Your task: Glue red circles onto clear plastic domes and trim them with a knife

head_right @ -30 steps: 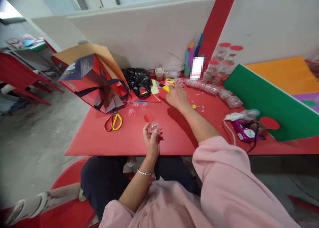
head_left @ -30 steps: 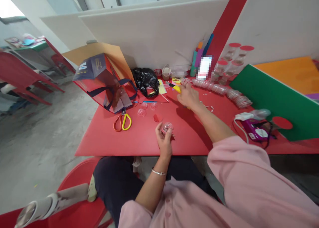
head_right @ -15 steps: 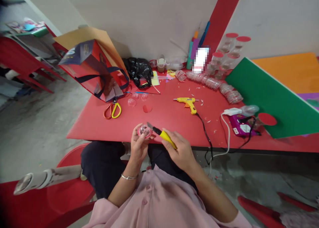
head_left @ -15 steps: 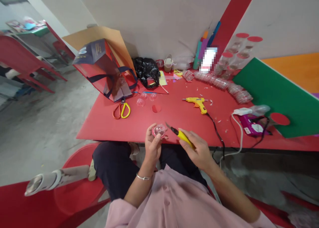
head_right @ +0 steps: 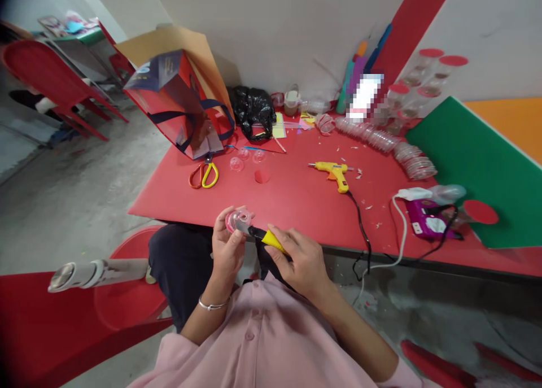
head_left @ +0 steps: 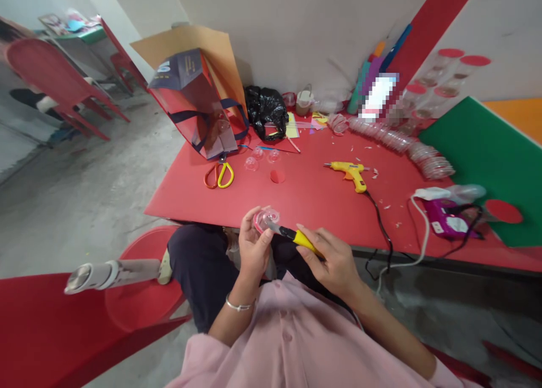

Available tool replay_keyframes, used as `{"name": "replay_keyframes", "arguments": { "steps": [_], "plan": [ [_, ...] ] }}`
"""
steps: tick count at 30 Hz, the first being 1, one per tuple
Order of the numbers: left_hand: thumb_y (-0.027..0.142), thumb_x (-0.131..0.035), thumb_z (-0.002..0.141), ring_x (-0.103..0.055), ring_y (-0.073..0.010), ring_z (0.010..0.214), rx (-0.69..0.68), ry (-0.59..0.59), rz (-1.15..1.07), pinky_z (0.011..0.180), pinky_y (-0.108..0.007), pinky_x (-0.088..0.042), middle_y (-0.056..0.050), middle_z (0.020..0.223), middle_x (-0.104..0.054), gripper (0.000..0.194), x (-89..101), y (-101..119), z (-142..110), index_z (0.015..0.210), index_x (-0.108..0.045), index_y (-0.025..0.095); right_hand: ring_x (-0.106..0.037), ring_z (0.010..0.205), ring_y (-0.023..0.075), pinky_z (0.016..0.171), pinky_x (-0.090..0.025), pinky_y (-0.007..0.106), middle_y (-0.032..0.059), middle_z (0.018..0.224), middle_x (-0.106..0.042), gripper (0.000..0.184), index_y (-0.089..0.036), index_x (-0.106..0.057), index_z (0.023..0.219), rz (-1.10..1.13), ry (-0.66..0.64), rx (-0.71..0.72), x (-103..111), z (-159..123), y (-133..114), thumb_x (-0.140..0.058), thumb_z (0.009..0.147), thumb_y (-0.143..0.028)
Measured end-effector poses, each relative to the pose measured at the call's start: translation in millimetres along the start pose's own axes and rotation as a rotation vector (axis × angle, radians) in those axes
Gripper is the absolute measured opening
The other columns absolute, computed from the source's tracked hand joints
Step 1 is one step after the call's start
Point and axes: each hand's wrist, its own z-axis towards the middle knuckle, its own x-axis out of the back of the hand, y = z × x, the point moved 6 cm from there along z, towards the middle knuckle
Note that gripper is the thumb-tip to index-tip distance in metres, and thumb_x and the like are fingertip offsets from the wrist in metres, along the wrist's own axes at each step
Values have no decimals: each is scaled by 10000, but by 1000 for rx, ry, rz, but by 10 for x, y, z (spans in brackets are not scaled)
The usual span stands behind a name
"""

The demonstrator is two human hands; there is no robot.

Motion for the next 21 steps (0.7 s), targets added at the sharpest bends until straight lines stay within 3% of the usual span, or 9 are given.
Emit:
{"name": "replay_keyframes", "arguments": {
  "steps": [13, 21],
  "plan": [
    [417, -895, 761, -768, -252, 938, 113, -36, -30, 738, -331, -622, -108, 1185, -746, 563, 89, 53, -64, 1266, -698, 265, -648, 750, 211, 666, -554, 354, 54, 883, -693, 540, -335, -554, 1531, -47, 9, 48, -48, 13, -19, -605, 996, -286],
    [354, -897, 758, -754, -201, 846, 210, -51, -102, 681, -267, -606, -102, 1068, -792, 539, 120, 31, -132, 1255, -749, 207, -613, 759, 183, 710, -505, 317, 55, 902, -684, 516, -262, -585, 1503, -119, 52, 118, -33, -34, -54, -634, 990, -246]
  ]
}}
